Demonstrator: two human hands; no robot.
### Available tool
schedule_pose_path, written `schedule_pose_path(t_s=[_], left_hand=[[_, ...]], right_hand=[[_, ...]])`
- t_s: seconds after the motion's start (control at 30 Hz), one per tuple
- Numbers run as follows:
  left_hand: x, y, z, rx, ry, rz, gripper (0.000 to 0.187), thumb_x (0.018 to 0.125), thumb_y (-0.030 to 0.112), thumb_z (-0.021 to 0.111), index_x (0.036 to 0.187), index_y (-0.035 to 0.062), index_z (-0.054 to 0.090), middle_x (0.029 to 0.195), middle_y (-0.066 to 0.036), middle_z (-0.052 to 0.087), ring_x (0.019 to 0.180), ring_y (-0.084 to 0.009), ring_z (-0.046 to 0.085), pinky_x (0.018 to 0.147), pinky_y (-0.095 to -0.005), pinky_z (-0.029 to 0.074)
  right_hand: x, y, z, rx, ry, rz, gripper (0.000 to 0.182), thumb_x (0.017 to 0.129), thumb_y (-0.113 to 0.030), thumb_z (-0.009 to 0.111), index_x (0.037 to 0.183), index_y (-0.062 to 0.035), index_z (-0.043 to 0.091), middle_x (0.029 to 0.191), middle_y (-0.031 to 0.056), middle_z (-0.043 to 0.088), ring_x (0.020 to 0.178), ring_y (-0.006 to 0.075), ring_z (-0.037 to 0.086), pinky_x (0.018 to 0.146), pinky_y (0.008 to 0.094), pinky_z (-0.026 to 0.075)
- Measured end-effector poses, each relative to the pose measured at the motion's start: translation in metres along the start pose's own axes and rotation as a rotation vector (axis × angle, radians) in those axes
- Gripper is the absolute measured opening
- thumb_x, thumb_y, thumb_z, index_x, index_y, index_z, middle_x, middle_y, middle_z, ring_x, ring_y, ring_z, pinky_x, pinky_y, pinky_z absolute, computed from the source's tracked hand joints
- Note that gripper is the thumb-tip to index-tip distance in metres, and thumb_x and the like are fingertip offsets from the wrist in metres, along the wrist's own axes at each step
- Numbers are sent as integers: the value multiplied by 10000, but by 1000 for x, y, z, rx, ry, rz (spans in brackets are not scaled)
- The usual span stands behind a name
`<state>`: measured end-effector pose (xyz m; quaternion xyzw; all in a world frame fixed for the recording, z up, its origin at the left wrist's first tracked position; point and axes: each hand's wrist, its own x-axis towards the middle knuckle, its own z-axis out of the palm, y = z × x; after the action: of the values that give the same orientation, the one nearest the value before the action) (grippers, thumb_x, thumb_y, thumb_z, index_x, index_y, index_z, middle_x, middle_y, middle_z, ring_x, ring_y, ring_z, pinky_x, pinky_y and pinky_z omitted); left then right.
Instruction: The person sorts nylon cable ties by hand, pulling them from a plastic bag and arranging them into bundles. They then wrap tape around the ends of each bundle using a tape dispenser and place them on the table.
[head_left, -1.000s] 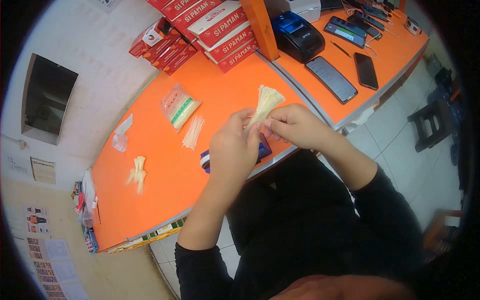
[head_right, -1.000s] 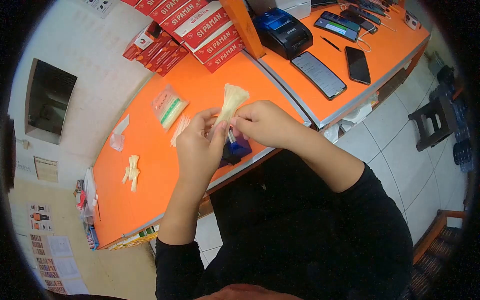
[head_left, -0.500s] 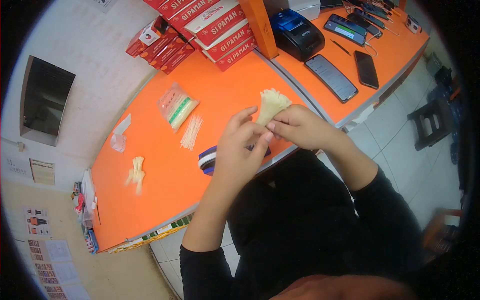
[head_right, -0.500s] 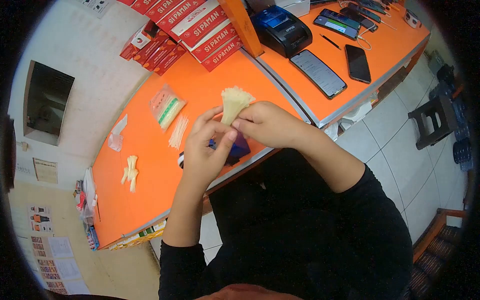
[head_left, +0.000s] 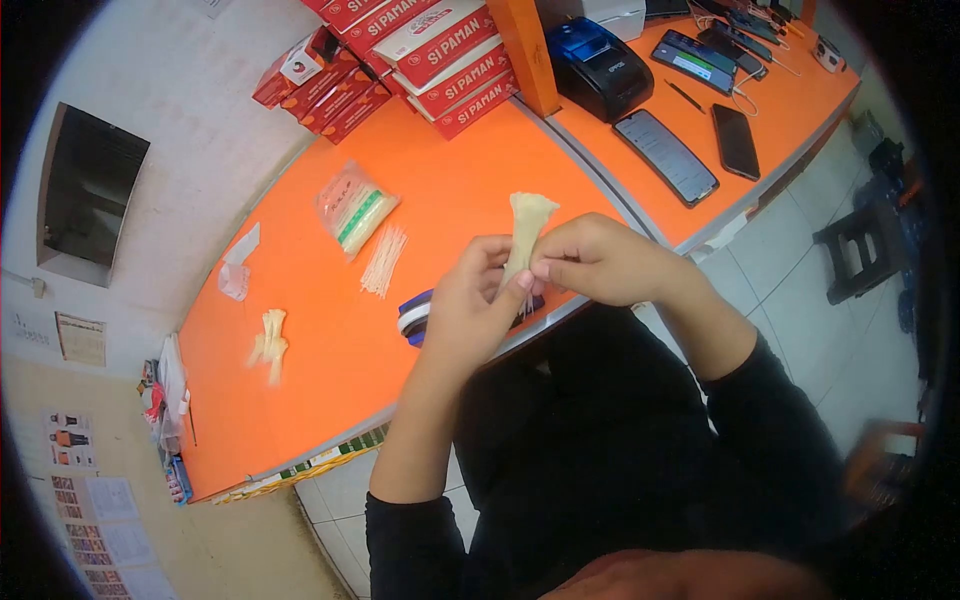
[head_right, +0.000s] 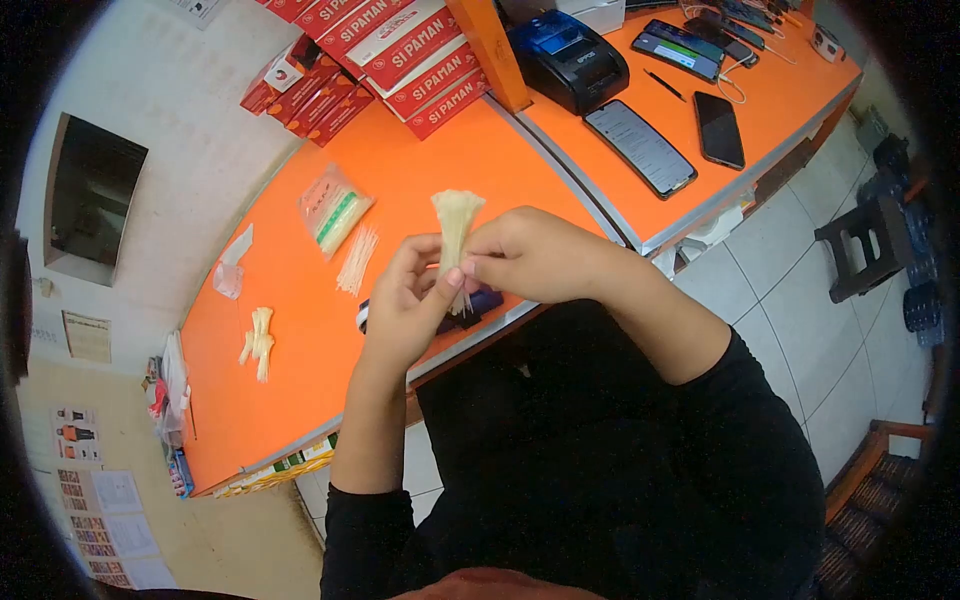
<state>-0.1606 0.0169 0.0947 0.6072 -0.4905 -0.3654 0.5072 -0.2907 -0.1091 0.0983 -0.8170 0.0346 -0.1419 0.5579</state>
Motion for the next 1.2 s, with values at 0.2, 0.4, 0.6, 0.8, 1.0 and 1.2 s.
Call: schedule_pose_path(t_s=[0.2, 0.4, 0.6, 0.8, 1.0, 1.2], left_hand=[[-8, 12, -5, -360, -134, -100, 226, 858, 164, 488, 1003, 3, 426, 827, -61, 523, 716, -106, 527, 641, -218, 431], [-6, 4, -7, 239, 39, -69, 219, 872, 182, 439, 985, -6, 442, 752, -139, 536, 688, -205, 548, 609, -312, 424], [3, 9, 6, 661, 249, -29, 204, 843, 135, 449, 981, -16, 451, 793, -226, 547, 732, -375, 543, 633, -423, 414], [12, -20, 17, 994, 430, 166, 268, 768, 120, 515, 988, -21, 457, 784, -199, 549, 709, -370, 545, 610, -435, 423], [8, 1, 12, 1030, 322, 405, 264, 833, 145, 471, 997, -58, 434, 797, -216, 510, 683, -374, 521, 610, -398, 430], [0, 10, 0, 108, 151, 44, 296, 881, 241, 435, 989, -34, 446, 927, -157, 536, 717, -192, 567, 678, -289, 448]], right_hand=[[0, -5, 4, 123, -2, -162, 152, 808, -140, 535, 752, -5, 577, 648, 79, 558, 571, 168, 538, 539, 278, 410], [4, -9, 3, -166, 136, -11, 165, 787, -140, 566, 705, 3, 579, 609, 86, 548, 554, 181, 531, 525, 289, 399], [6, -3, 21, -362, 336, -240, 166, 771, -132, 571, 683, 9, 574, 627, 113, 561, 560, 231, 530, 522, 298, 404], [17, 6, 31, -203, 458, 2, 194, 782, -137, 554, 661, 15, 555, 562, 118, 537, 494, 169, 514, 471, 291, 382], [19, 1, 18, -250, 499, 119, 245, 777, -173, 545, 615, 11, 539, 529, 153, 499, 477, 251, 502, 470, 331, 385], [12, -1, 6, -45, 251, -117, 209, 802, -162, 549, 673, 3, 541, 530, 93, 503, 484, 145, 503, 469, 287, 381]])
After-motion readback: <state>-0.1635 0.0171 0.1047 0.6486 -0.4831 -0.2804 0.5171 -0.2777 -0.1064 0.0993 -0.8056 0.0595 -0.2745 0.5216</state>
